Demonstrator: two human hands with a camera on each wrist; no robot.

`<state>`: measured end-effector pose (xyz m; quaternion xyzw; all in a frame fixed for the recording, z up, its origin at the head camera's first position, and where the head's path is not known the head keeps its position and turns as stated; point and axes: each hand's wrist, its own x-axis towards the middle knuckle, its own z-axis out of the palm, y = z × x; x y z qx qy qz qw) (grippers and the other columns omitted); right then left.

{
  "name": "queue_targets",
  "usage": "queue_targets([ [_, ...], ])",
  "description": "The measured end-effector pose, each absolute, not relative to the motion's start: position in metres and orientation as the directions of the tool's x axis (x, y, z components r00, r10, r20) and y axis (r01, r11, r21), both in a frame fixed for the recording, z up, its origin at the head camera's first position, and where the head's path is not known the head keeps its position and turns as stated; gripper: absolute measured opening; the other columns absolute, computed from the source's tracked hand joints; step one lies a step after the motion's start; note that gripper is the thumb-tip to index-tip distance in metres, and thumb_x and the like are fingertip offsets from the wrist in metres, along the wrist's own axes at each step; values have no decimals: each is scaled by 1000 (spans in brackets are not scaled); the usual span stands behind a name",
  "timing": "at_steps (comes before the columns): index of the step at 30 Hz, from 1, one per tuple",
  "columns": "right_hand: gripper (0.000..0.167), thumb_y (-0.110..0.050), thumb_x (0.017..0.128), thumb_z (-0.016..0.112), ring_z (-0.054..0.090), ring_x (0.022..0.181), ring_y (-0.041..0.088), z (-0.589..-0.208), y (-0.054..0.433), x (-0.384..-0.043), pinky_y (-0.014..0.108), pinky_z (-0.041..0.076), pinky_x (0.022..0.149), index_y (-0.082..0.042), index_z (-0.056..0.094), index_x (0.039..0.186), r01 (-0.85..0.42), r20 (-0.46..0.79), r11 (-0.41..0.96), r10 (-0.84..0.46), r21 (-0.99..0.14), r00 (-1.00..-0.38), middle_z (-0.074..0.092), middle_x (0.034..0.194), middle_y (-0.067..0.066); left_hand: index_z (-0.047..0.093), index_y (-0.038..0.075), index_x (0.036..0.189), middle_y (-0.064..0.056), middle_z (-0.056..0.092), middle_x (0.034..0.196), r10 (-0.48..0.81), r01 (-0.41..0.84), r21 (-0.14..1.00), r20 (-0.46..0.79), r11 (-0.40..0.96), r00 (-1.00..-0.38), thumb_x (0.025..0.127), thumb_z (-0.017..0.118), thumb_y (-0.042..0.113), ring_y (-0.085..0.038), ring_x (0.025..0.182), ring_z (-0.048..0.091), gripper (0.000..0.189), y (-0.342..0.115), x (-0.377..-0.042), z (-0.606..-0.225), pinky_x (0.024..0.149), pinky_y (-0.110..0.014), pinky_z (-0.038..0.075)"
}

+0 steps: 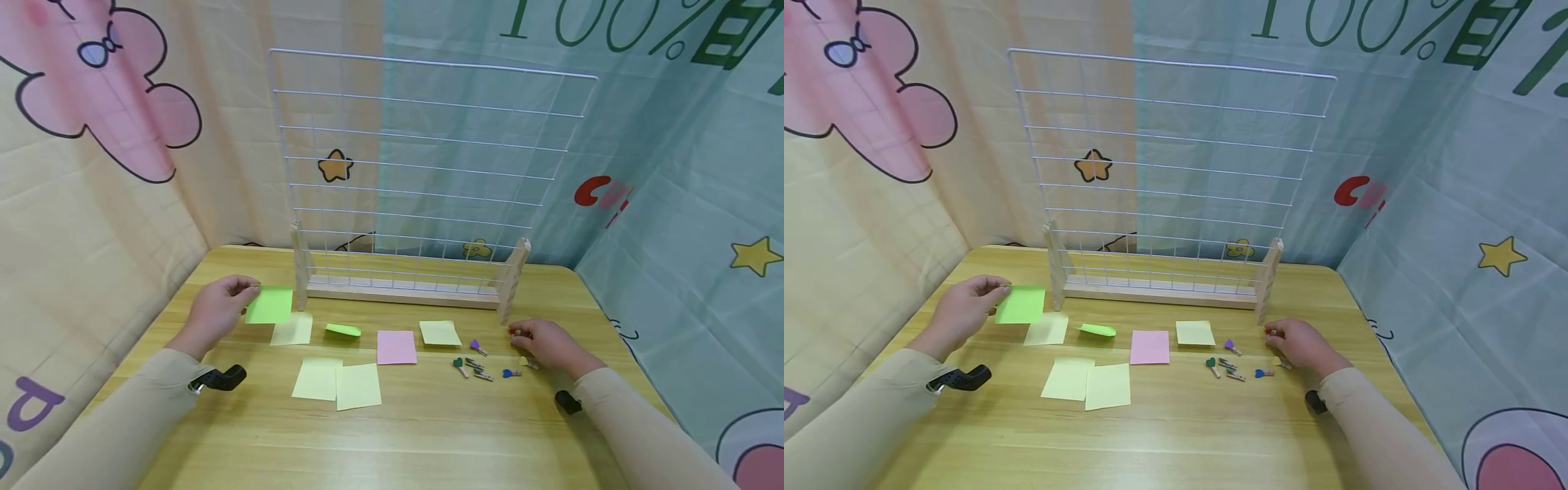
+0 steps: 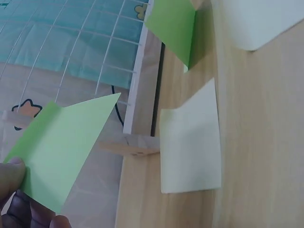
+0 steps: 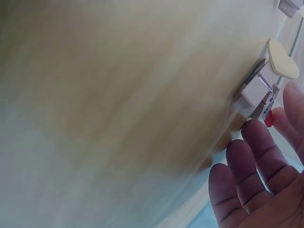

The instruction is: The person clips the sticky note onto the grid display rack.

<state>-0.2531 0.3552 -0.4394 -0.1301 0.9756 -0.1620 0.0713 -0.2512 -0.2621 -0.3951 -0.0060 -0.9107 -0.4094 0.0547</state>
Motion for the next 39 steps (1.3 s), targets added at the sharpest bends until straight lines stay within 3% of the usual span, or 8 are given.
queue_targets([
  [11, 36, -16, 103, 67, 68, 94, 23, -439, 354, -253, 52, 57, 88, 3, 68, 133, -222, -98, 926, -263, -307, -960, 75, 107, 11, 67, 7, 129, -12, 67, 122, -42, 91, 819, 138, 567, -989, 110, 54, 42, -23, 102, 63, 41, -224, -277, -372, 81, -20, 55],
  [25, 33, -14, 103, 67, 69, 95, 24, -442, 352, -254, 52, 58, 89, 6, 69, 129, -213, -96, 927, -253, -308, -963, 75, 106, 12, 68, 4, 121, -8, 64, 109, -67, 133, 855, 192, 501, -979, 109, 58, 36, -19, 94, 59, 36, -198, -301, -352, 78, -20, 53],
  [31, 28, -15, 104, 66, 71, 104, 33, -440, 350, -253, 57, 56, 95, 3, 72, 125, -204, -93, 927, -244, -315, -965, 76, 114, 17, 67, 4, 122, -6, 63, 107, -60, 156, 869, 207, 470, -976, 110, 57, 36, -18, 93, 58, 36, -189, -310, -343, 80, -21, 53],
  [39, 26, -16, 106, 61, 71, 108, 36, -439, 347, -254, 59, 55, 98, 0, 75, 121, -187, -88, 932, -224, -310, -970, 76, 117, 18, 67, 5, 122, -3, 62, 103, -51, 193, 880, 238, 434, -970, 110, 57, 34, -15, 87, 56, 33, -174, -323, -328, 73, -22, 52],
])
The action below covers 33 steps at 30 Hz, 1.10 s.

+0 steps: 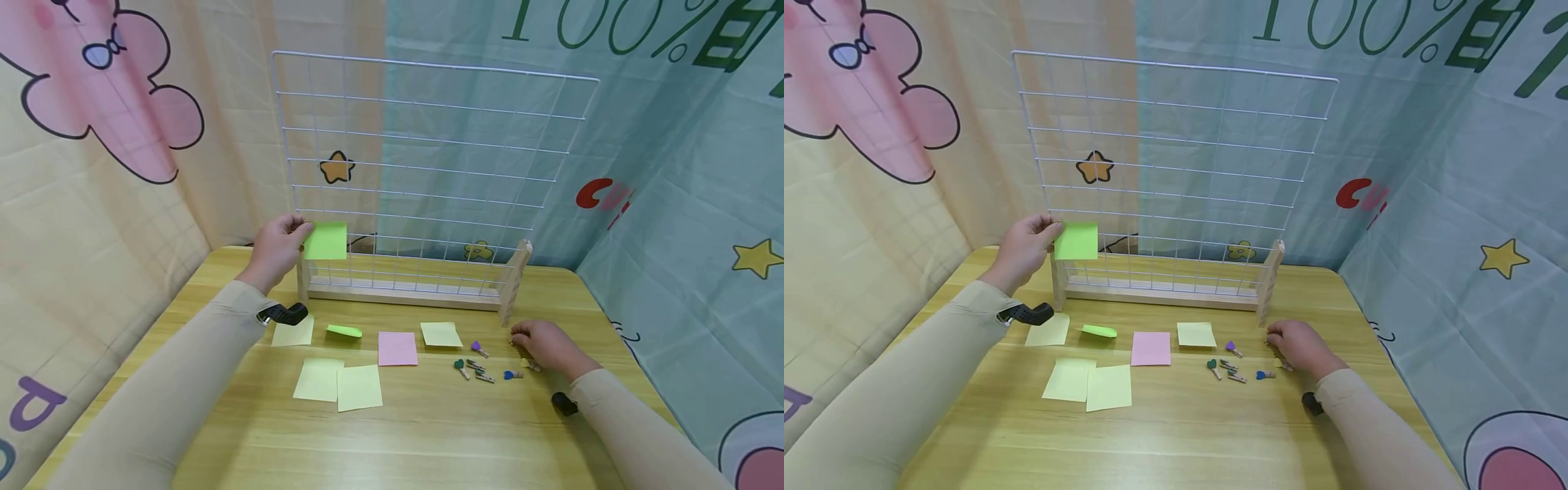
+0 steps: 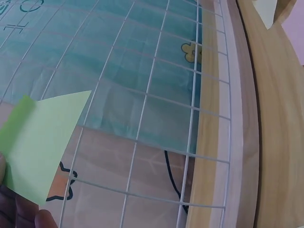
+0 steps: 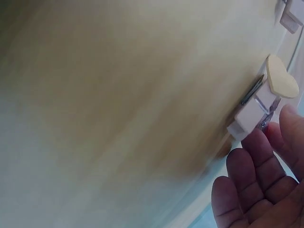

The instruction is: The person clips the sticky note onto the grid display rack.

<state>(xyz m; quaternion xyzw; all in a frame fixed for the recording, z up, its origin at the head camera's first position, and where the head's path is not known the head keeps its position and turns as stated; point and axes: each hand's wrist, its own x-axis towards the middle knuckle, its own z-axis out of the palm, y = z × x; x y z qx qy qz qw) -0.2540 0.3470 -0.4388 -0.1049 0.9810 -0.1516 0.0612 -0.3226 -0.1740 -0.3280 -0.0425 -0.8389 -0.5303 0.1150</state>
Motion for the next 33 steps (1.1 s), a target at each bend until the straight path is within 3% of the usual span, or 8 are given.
queue_targets([
  [12, 19, -13, 105, 63, 72, 98, 30, -442, 345, -255, 56, 57, 93, -4, 78, 111, -162, -64, 949, -186, -269, -981, 77, 108, 14, 66, 7, 124, -3, 62, 108, -46, 208, 905, 241, 372, -969, 110, 57, 33, -17, 93, 57, 31, -156, -335, -308, 75, -21, 53],
  [22, 17, -13, 104, 63, 67, 87, 22, -443, 345, -259, 51, 57, 87, -2, 75, 110, -128, -84, 956, -155, -265, -984, 76, 100, 10, 67, 5, 123, -5, 64, 106, -53, 232, 901, 269, 368, -962, 110, 57, 31, -17, 90, 58, 30, -145, -345, -295, 82, -30, 56],
  [33, 16, -13, 102, 66, 64, 84, 22, -440, 343, -259, 49, 57, 85, 1, 74, 108, -74, -109, 947, -112, -311, -988, 74, 97, 11, 68, 10, 122, -1, 68, 106, -72, 231, 907, 272, 352, -960, 109, 59, 31, -13, 84, 58, 27, -137, -350, -290, 66, -20, 51],
])
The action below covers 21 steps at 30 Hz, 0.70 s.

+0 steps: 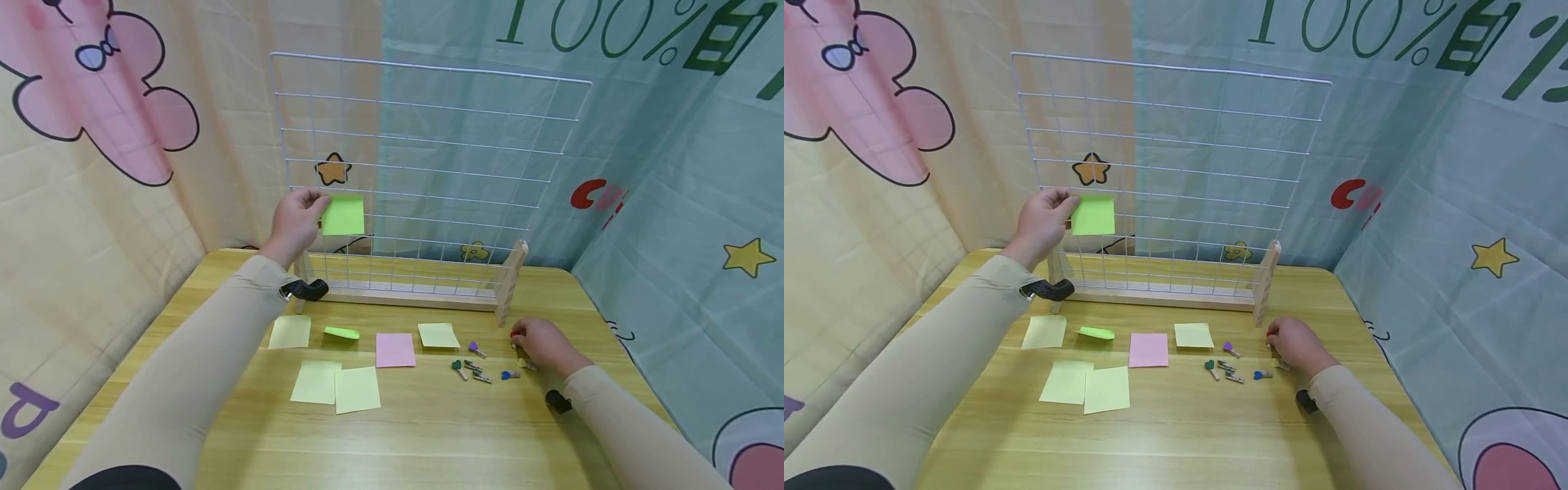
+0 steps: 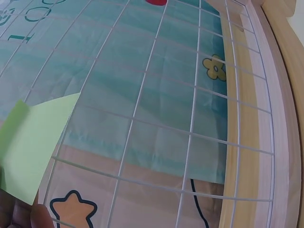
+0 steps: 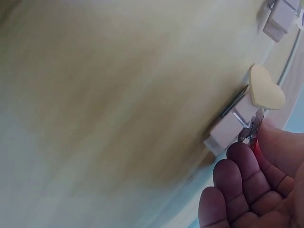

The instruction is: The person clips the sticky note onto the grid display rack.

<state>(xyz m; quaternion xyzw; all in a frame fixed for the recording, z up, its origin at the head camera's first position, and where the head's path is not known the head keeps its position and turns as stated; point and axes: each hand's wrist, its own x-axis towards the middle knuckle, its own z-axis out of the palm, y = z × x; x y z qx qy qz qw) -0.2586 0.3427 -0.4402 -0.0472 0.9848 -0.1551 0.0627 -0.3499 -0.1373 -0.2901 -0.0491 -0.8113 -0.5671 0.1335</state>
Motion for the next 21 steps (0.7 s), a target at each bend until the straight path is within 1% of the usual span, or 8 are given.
queue_targets([
  [4, 15, -11, 101, 67, 63, 82, 22, -438, 342, -257, 46, 57, 83, 2, 72, 107, -32, -129, 935, -82, -352, -988, 73, 95, 11, 68, 9, 122, -2, 68, 106, -73, 248, 903, 290, 350, -954, 109, 59, 30, -12, 82, 58, 26, -134, -351, -290, 64, -20, 50],
  [9, 14, -10, 101, 67, 61, 79, 21, -435, 343, -256, 36, 53, 75, 2, 68, 107, 19, -155, 917, -47, -399, -987, 71, 92, 10, 69, 8, 120, -2, 68, 103, -73, 271, 897, 314, 349, -947, 110, 58, 30, -12, 80, 58, 26, -131, -352, -290, 63, -19, 49],
  [12, 12, -10, 101, 67, 59, 79, 21, -434, 344, -255, 33, 51, 72, 1, 67, 105, 33, -160, 911, -36, -412, -986, 69, 92, 10, 69, 8, 121, -3, 68, 104, -75, 272, 901, 314, 338, -947, 110, 58, 29, -12, 80, 58, 26, -130, -353, -290, 63, -19, 50],
  [17, 9, -9, 100, 69, 58, 79, 21, -432, 343, -253, 32, 48, 70, -1, 66, 101, 49, -164, 897, -27, -440, -986, 68, 92, 10, 66, 7, 124, -6, 69, 109, -69, 266, 913, 301, 309, -951, 111, 56, 29, -14, 85, 63, 28, -127, -355, -291, 66, -19, 55],
  [21, 9, -10, 99, 72, 58, 80, 21, -431, 343, -251, 32, 48, 70, -2, 67, 98, 38, -148, 887, -34, -460, -988, 68, 91, 9, 65, 6, 124, -8, 69, 109, -76, 258, 921, 292, 292, -953, 111, 55, 27, -15, 86, 64, 27, -123, -356, -290, 67, -20, 55],
])
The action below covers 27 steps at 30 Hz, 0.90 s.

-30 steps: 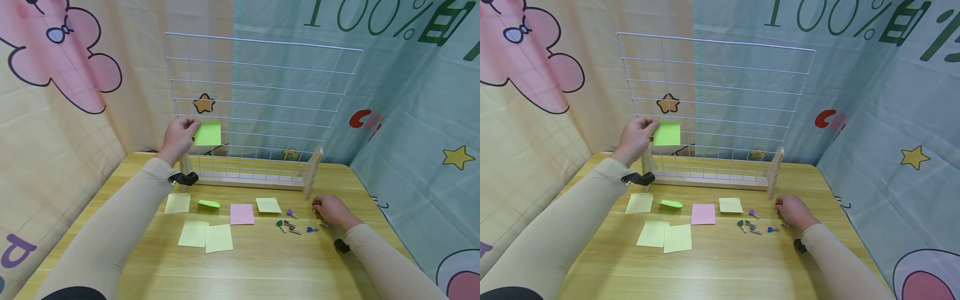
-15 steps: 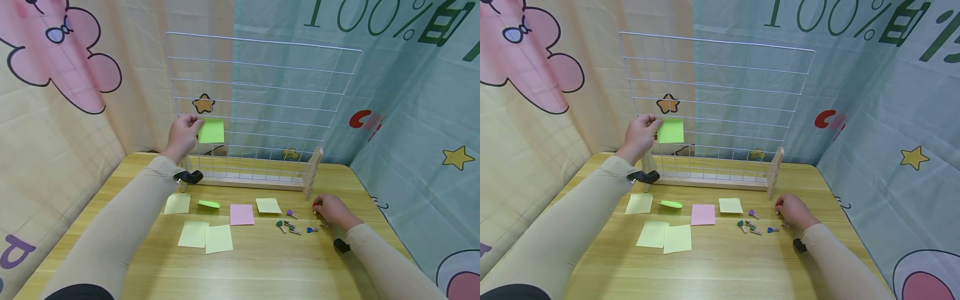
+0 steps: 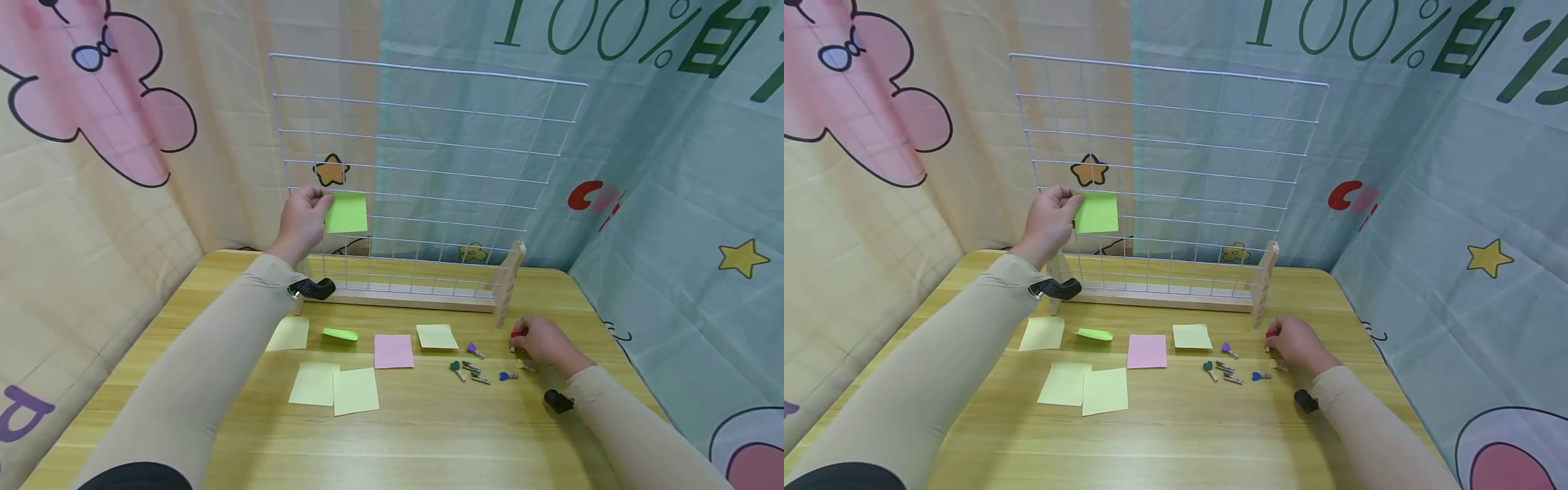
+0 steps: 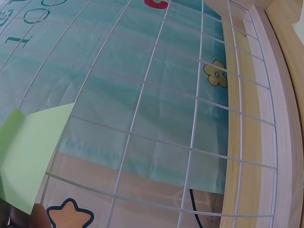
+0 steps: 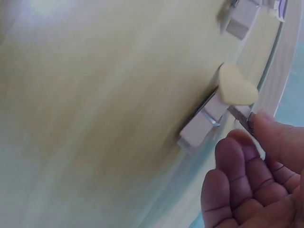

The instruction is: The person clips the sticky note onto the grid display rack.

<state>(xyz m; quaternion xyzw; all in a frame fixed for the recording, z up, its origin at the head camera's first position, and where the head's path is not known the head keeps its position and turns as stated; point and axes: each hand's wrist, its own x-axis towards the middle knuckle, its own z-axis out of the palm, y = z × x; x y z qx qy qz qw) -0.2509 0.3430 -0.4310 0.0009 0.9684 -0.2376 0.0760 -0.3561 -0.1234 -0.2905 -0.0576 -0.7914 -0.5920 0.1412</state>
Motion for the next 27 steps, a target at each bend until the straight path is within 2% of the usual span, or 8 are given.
queue_targets([
  [7, 11, -12, 97, 74, 56, 78, 20, -427, 334, -249, 32, 47, 69, -5, 67, 93, -36, -101, 879, -95, -476, -990, 66, 86, 6, 63, 5, 126, -9, 69, 111, -92, 260, 922, 296, 287, -951, 112, 53, 25, -15, 88, 62, 26, -121, -357, -291, 69, -20, 53],
  [10, 11, -10, 98, 73, 61, 82, 20, -421, 325, -247, 33, 52, 72, 0, 70, 104, -64, -92, 865, -126, -498, -988, 70, 92, 8, 62, 5, 127, -8, 68, 110, -91, 267, 920, 304, 287, -948, 112, 52, 24, -15, 87, 60, 26, -120, -357, -291, 69, -20, 51],
  [13, 22, -10, 100, 71, 69, 91, 23, -412, 312, -244, 38, 59, 78, 3, 71, 118, -121, -73, 861, -179, -494, -981, 75, 102, 11, 62, 4, 127, -7, 66, 107, -92, 277, 913, 316, 298, -944, 112, 52, 23, -14, 84, 57, 26, -120, -356, -292, 67, -21, 48],
  [15, 24, -10, 102, 69, 72, 97, 25, -405, 302, -241, 42, 61, 82, 3, 71, 122, -149, -60, 853, -206, -500, -977, 77, 107, 11, 61, 4, 127, -6, 65, 105, -91, 282, 912, 321, 299, -943, 112, 52, 23, -13, 82, 55, 26, -120, -357, -292, 65, -22, 47],
  [21, 17, -17, 105, 65, 71, 105, 24, -381, 270, -233, 44, 59, 89, -7, 75, 116, -172, -13, 795, -220, -582, -975, 77, 111, 7, 59, 4, 127, -4, 64, 101, -90, 288, 921, 321, 263, -943, 112, 50, 22, -11, 75, 53, 24, -118, -358, -294, 62, -21, 46],
  [27, 20, -15, 107, 63, 72, 106, 25, -358, 241, -232, 42, 60, 89, -7, 74, 121, -212, 63, 736, -225, -642, -972, 77, 115, 9, 57, 4, 128, -12, 69, 110, -90, 293, 921, 325, 257, -941, 113, 48, 22, -15, 85, 62, 24, -116, -358, -297, 69, -21, 52],
])
